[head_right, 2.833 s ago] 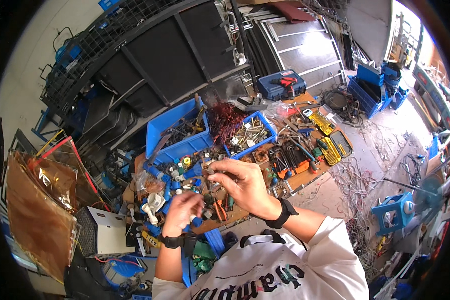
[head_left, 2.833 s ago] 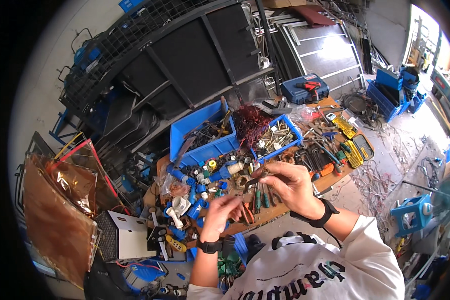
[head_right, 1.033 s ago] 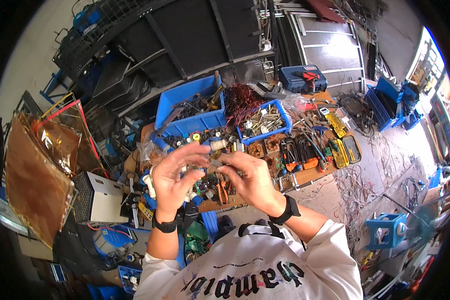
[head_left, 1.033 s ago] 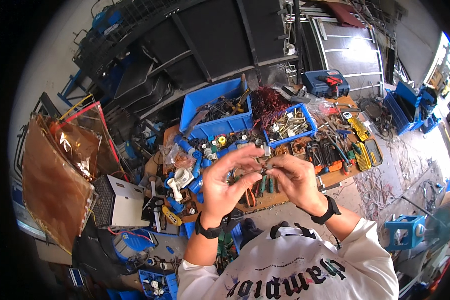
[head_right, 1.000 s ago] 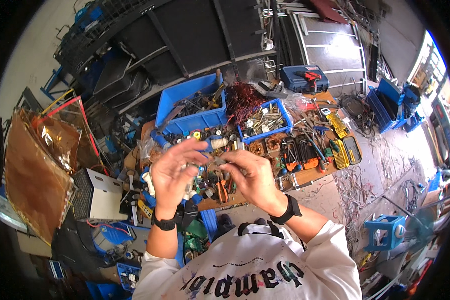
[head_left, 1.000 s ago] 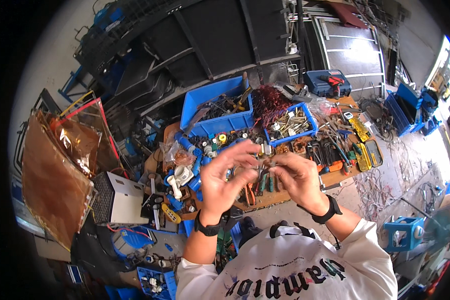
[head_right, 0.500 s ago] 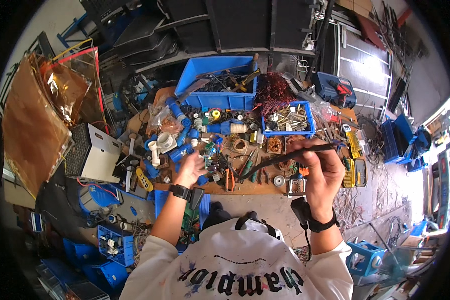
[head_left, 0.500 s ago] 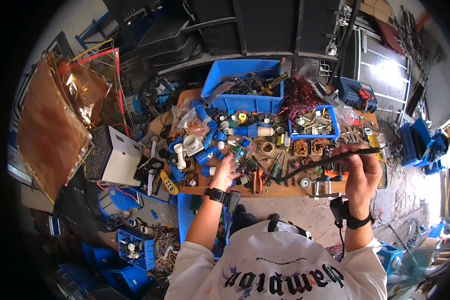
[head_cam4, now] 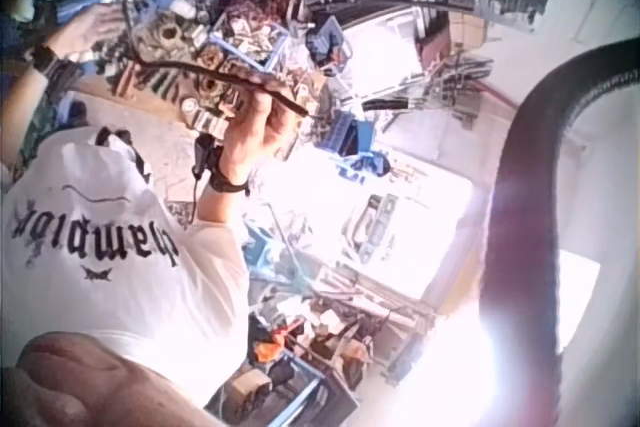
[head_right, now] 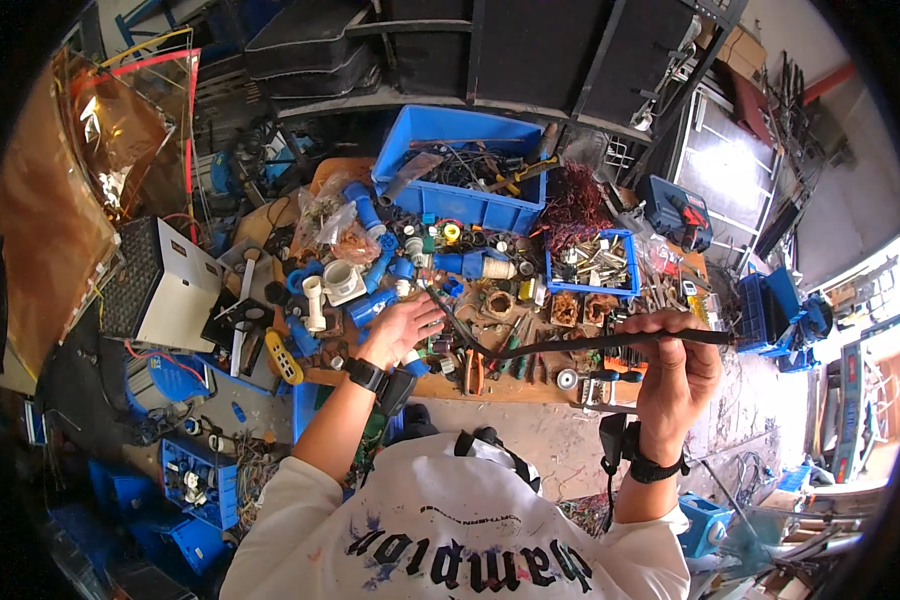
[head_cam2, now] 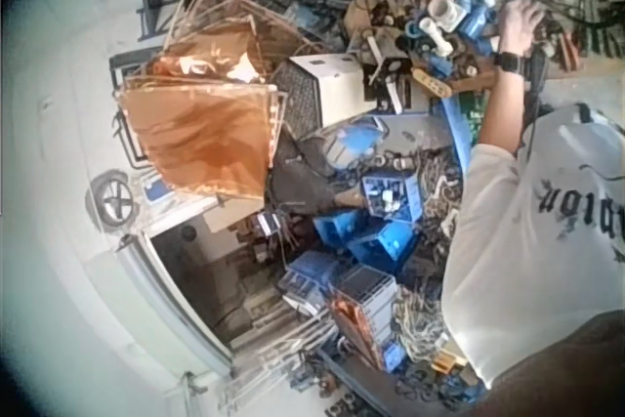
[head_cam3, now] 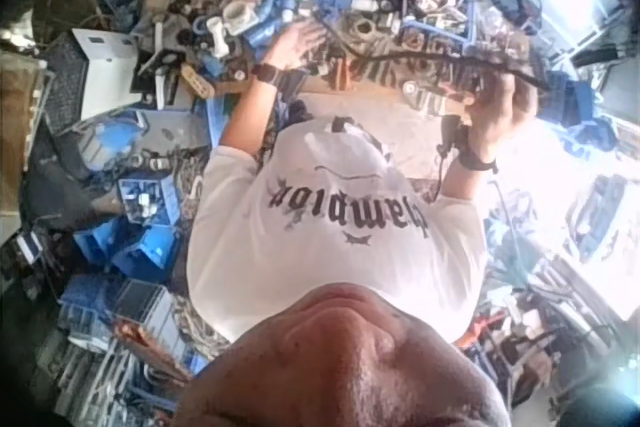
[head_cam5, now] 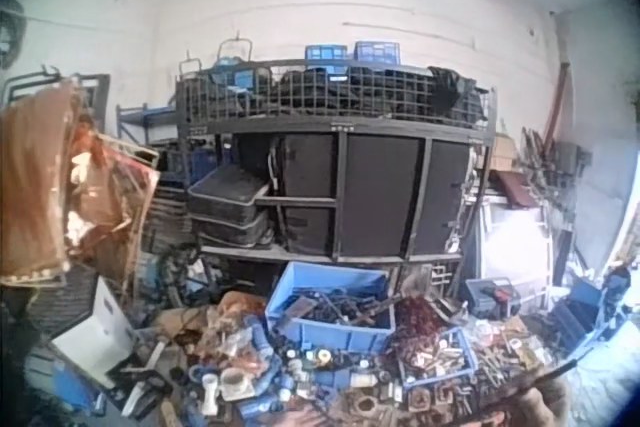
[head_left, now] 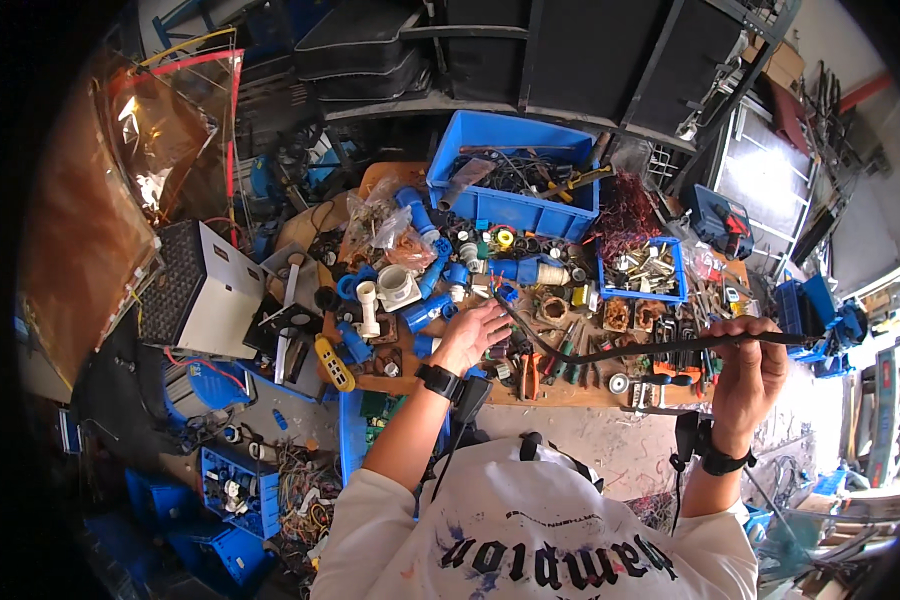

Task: The person uses a screwdriver to pry open a black electrical connector, removes a small internal component, and then reassembles the connector. They handle a wire and a small metal piece during the process.

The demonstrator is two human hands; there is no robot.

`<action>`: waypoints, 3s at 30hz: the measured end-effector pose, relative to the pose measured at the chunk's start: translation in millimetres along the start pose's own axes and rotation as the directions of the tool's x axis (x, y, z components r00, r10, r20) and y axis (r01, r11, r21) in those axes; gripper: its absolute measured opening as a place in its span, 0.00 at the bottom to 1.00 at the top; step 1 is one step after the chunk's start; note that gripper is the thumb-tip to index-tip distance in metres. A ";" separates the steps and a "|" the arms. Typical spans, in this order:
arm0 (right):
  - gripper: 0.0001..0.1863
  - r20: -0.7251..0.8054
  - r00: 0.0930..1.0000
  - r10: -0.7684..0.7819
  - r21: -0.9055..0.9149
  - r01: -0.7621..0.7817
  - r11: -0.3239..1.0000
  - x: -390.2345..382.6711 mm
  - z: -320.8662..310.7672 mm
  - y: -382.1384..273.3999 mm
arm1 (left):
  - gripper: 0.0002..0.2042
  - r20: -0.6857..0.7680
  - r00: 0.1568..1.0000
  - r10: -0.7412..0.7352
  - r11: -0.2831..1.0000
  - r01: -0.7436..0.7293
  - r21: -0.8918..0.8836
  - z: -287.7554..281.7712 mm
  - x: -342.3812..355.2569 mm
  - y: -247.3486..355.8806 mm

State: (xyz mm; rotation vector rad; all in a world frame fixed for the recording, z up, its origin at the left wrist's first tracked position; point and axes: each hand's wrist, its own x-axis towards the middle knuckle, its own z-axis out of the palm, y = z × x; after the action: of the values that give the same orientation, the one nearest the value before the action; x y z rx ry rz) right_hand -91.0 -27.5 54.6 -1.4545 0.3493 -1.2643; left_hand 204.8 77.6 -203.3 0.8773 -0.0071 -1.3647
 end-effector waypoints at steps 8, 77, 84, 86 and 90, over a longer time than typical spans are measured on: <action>0.07 -0.034 0.998 -0.053 -0.040 0.052 0.998 -6.5 21.8 6.0 | 0.12 -0.120 0.945 0.306 0.946 -0.287 0.147 -6.0 -33.1 71.8; 0.09 -0.196 0.975 0.108 -0.255 -0.157 0.954 -41.4 39.2 44.4 | 0.07 0.463 0.791 0.399 0.538 -0.611 0.581 75.5 -186.8 218.6; 0.09 -0.185 0.974 0.130 -0.254 -0.175 0.951 -38.4 33.5 47.5 | 0.08 0.424 0.749 0.509 0.560 -0.662 0.497 77.3 -186.1 211.6; 0.09 -0.193 0.972 0.136 -0.265 -0.185 0.946 -39.4 31.2 50.6 | 0.08 0.426 0.719 0.549 0.543 -0.694 0.473 77.8 -185.5 209.1; 0.10 -0.205 0.967 0.152 -0.250 -0.202 0.947 -40.8 28.2 55.8 | 0.08 0.406 0.641 0.651 0.466 -0.760 0.452 78.0 -182.3 205.1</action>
State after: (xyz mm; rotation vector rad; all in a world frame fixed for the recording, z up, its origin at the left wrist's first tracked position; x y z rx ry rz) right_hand -60.1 0.6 -7.3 -1.4965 0.7866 -1.2405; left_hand 292.3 178.8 48.6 1.0867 -0.9166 -0.5926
